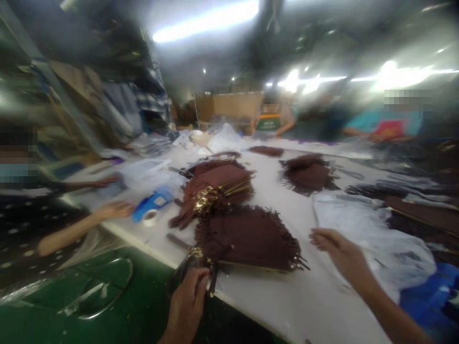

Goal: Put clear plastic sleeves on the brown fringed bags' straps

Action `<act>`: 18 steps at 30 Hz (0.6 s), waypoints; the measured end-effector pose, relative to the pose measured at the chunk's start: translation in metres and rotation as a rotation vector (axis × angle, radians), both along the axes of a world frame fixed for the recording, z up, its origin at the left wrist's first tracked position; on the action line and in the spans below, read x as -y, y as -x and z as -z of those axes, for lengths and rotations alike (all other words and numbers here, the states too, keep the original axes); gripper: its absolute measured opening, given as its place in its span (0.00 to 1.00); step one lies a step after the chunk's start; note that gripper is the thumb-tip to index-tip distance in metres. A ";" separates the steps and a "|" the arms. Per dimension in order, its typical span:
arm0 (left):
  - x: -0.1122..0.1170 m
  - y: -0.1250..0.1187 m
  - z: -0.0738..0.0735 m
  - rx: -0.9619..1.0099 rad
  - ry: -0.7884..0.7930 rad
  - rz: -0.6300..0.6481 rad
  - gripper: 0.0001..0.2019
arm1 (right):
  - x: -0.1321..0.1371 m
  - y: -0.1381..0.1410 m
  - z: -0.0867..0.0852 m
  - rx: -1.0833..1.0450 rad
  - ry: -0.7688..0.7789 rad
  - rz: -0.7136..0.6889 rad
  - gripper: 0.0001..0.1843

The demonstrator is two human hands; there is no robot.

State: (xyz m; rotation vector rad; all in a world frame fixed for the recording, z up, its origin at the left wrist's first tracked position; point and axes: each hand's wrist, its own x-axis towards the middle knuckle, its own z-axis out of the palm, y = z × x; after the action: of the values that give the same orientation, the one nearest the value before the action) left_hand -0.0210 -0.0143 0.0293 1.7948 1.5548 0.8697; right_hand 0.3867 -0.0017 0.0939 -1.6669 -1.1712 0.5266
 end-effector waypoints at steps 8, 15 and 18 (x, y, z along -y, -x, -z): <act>-0.048 -0.023 0.005 -0.387 -0.452 0.061 0.16 | -0.019 0.160 0.073 0.911 -0.115 -0.522 0.29; -0.035 -0.016 -0.002 -0.049 -0.542 0.091 0.10 | -0.013 0.132 0.075 0.879 -0.168 -0.446 0.26; -0.019 -0.014 0.002 -0.158 -0.590 0.193 0.12 | -0.007 0.128 0.076 0.813 -0.147 -0.399 0.23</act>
State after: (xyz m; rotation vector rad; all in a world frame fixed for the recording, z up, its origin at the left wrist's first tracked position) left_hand -0.0067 0.0049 0.0269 2.4316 1.2616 1.1994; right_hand 0.2590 0.0050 0.0179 -1.5534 -2.0994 -0.0379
